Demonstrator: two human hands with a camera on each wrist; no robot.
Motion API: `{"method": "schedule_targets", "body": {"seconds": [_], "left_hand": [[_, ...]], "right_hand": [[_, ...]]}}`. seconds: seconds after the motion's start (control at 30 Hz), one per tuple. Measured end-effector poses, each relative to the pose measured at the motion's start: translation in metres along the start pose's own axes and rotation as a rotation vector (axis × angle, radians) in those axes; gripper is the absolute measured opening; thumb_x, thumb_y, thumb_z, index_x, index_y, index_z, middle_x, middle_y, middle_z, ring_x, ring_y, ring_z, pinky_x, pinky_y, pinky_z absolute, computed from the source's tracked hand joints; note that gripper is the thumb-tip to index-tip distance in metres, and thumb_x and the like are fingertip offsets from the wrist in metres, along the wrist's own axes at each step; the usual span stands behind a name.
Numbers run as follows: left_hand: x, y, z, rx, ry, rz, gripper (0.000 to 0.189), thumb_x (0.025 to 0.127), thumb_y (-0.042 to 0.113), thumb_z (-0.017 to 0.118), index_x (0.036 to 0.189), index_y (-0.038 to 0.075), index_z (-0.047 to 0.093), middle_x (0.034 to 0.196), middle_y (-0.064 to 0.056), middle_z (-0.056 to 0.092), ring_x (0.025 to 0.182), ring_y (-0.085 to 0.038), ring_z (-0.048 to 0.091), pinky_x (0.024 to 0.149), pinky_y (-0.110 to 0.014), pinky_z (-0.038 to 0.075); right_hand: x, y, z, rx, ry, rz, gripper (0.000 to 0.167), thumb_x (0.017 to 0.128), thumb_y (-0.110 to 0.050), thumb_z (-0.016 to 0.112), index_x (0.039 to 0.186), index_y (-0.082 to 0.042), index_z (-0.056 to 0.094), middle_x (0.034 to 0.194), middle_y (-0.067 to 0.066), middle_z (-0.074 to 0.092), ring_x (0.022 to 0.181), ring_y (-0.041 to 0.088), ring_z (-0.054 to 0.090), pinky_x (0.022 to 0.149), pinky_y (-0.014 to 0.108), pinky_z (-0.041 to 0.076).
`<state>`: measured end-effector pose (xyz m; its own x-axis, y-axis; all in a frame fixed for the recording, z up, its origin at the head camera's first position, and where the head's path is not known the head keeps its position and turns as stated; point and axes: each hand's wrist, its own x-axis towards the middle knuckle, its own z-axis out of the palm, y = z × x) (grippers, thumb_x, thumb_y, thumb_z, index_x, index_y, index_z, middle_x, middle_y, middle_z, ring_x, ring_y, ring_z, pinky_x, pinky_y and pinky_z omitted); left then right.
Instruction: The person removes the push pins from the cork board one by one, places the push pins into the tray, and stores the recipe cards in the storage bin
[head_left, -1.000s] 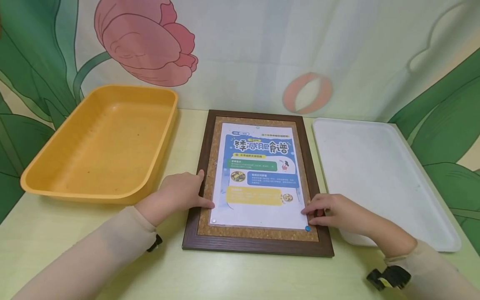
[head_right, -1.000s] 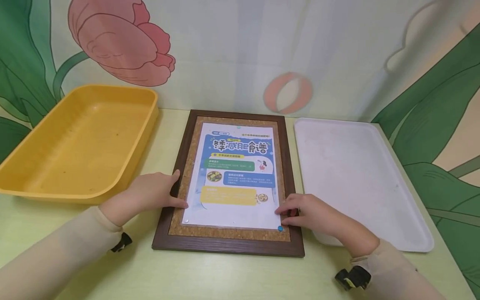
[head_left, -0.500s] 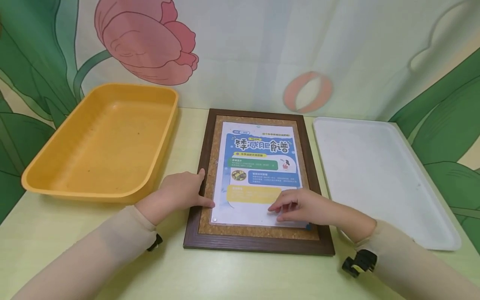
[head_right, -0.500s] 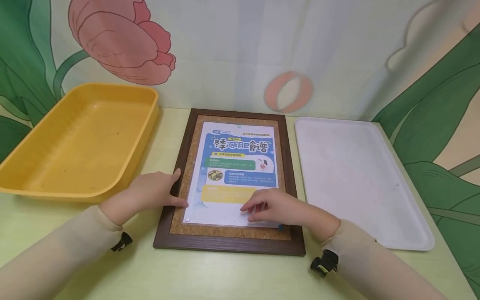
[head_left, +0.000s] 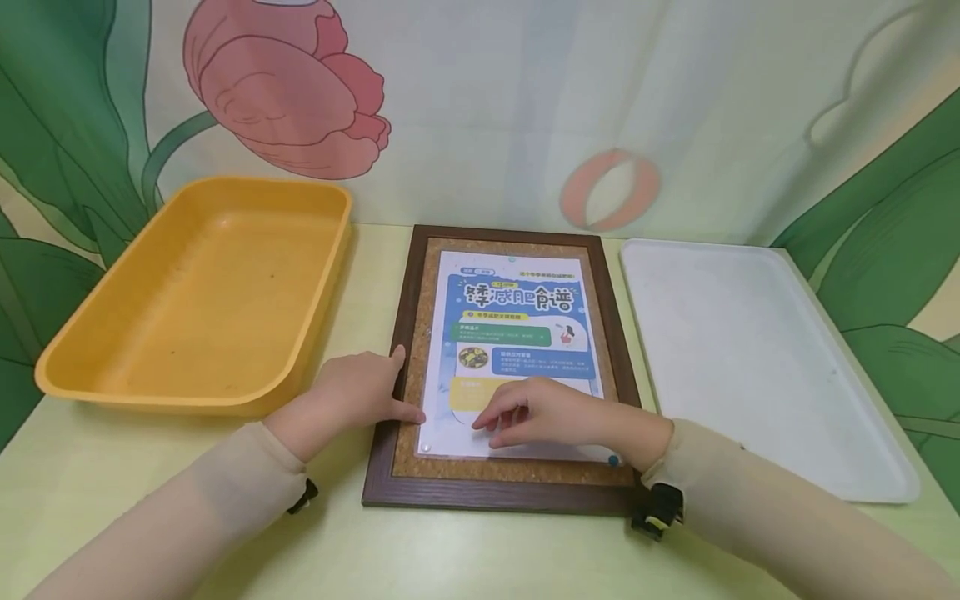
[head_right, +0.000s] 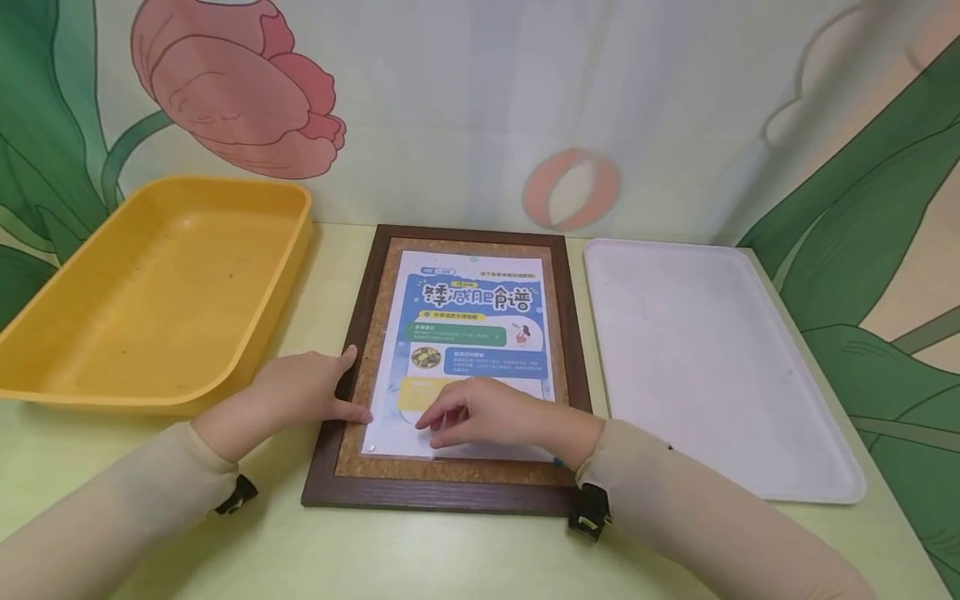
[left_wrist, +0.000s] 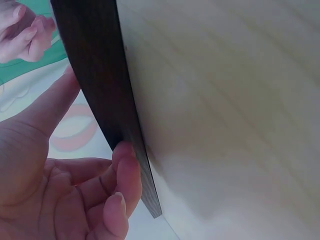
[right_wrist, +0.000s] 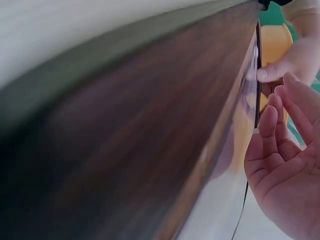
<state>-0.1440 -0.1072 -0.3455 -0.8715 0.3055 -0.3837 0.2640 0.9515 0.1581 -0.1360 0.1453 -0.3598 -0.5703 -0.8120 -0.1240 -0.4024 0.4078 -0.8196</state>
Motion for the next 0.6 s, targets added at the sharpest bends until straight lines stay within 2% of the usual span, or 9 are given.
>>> {"method": "schedule_targets", "body": {"seconds": [0.1,0.23,0.43,0.5,0.6], "left_hand": [[0.0,-0.001,0.002,0.013,0.017,0.002,0.101,0.07,0.062,0.069,0.141,-0.002,0.036,0.118,-0.019,0.061,0.079,-0.021,0.058,0.053,-0.033,0.045],[0.0,0.0,0.002,0.046,0.054,0.012,0.1,0.069,0.063,0.069,0.139,-0.002,0.04,0.12,-0.02,0.058,0.089,-0.027,0.06,0.061,-0.038,0.05],[-0.001,0.0,0.004,0.069,0.107,0.046,0.099,0.069,0.063,0.07,0.137,-0.004,0.043,0.143,-0.022,0.036,0.115,-0.038,0.05,0.077,-0.047,0.05],[-0.001,-0.001,0.003,0.076,0.113,0.063,0.099,0.069,0.063,0.07,0.137,-0.004,0.043,0.147,-0.02,0.031,0.117,-0.038,0.049,0.078,-0.047,0.049],[0.0,-0.002,0.002,0.103,0.122,0.078,0.099,0.068,0.064,0.069,0.136,-0.004,0.045,0.145,-0.019,0.035,0.117,-0.038,0.05,0.077,-0.047,0.05]], "right_hand": [[0.009,-0.004,0.004,0.0,-0.029,0.0,0.023,0.083,-0.014,0.071,0.105,-0.008,0.072,0.094,-0.003,0.065,0.08,0.006,0.056,0.072,0.025,0.048],[0.02,-0.01,0.009,-0.019,-0.066,0.002,0.024,0.083,-0.013,0.071,0.106,-0.008,0.071,0.093,-0.003,0.065,0.08,0.005,0.056,0.073,0.023,0.047],[0.034,-0.015,0.015,-0.072,-0.093,-0.024,0.025,0.083,-0.012,0.071,0.107,-0.006,0.071,0.09,-0.002,0.064,0.078,0.002,0.053,0.073,0.02,0.046],[0.038,-0.016,0.016,-0.092,-0.094,-0.025,0.025,0.082,-0.012,0.072,0.107,-0.006,0.071,0.089,-0.002,0.063,0.076,0.001,0.052,0.072,0.02,0.046],[0.044,-0.017,0.019,-0.113,-0.096,-0.018,0.026,0.081,-0.013,0.073,0.106,-0.007,0.071,0.088,-0.003,0.062,0.074,0.001,0.05,0.07,0.019,0.045]]}}
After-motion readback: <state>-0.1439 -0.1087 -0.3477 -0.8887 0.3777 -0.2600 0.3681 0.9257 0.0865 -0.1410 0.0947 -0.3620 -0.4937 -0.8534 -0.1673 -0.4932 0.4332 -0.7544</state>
